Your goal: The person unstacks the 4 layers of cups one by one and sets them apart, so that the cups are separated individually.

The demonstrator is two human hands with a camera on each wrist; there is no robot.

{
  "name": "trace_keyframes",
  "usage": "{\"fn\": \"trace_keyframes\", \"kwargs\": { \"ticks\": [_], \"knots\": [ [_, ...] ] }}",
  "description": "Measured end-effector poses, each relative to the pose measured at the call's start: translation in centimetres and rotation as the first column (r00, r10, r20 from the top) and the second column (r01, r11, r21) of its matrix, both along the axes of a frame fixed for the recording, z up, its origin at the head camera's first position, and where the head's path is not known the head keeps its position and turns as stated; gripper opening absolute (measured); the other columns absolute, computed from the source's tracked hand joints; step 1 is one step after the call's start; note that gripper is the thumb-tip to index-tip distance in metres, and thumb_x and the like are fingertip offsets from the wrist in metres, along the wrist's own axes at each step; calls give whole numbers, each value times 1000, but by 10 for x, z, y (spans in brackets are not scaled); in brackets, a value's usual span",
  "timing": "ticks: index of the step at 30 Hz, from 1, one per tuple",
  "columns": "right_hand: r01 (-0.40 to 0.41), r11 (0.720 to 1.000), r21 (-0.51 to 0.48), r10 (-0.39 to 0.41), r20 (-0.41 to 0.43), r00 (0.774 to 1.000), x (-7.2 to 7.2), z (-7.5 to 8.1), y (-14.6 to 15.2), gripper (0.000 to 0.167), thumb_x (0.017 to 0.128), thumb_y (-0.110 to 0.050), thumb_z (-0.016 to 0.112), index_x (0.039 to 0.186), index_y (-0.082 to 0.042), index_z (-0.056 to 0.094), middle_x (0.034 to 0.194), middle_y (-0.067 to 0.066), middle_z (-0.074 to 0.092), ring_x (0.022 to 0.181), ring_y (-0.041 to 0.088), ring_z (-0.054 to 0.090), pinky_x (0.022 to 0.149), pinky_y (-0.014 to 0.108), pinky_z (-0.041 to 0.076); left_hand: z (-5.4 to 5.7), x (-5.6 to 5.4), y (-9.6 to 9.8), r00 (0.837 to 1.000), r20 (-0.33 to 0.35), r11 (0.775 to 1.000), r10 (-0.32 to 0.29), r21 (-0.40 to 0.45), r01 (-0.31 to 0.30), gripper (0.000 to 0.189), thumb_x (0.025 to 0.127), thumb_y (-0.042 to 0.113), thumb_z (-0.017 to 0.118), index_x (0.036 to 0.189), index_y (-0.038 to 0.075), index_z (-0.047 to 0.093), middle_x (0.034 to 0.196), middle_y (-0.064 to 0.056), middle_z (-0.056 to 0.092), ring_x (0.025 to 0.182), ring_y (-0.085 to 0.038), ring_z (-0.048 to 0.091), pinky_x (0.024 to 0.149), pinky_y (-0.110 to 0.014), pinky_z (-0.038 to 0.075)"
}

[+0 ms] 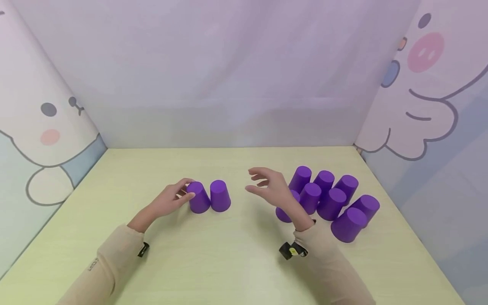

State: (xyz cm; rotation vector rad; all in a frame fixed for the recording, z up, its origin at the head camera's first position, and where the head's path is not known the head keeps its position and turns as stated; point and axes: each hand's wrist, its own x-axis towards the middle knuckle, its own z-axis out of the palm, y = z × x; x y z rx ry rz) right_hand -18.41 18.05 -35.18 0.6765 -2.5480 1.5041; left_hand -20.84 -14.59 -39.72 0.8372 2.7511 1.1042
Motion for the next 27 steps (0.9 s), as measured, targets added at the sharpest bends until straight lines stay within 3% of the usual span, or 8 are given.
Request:
{"fn": "trace_keyframes", "kwargs": {
  "ticks": [13,23,27],
  "knots": [
    [-4,999,41,2,47,999,-22,-12,-35,45,78,-13,72,118,1,57,115,16,59,100,31,58,80,35,49,-2,-2,-1,1000,6,1000,14,-8,-14,40,93,32,52,124,6,46,95,-9,62,84,-20,59,70,-33,49],
    [-98,968,230,73,115,991,-33,-17,-60,57,77,-21,74,125,0,51,122,16,54,106,28,54,81,35,48,-2,-3,-1,1000,19,1000,21,-18,-21,41,93,32,52,124,6,46,96,-9,62,84,-20,59,71,-33,49],
    [-122,962,246,88,147,985,-37,-23,-67,60,75,-21,74,127,0,50,124,17,52,107,29,53,81,35,47,-3,-3,0,1000,15,1000,19,-10,-19,41,93,32,52,124,6,46,95,-9,62,84,-21,59,70,-33,49]
  ]
}}
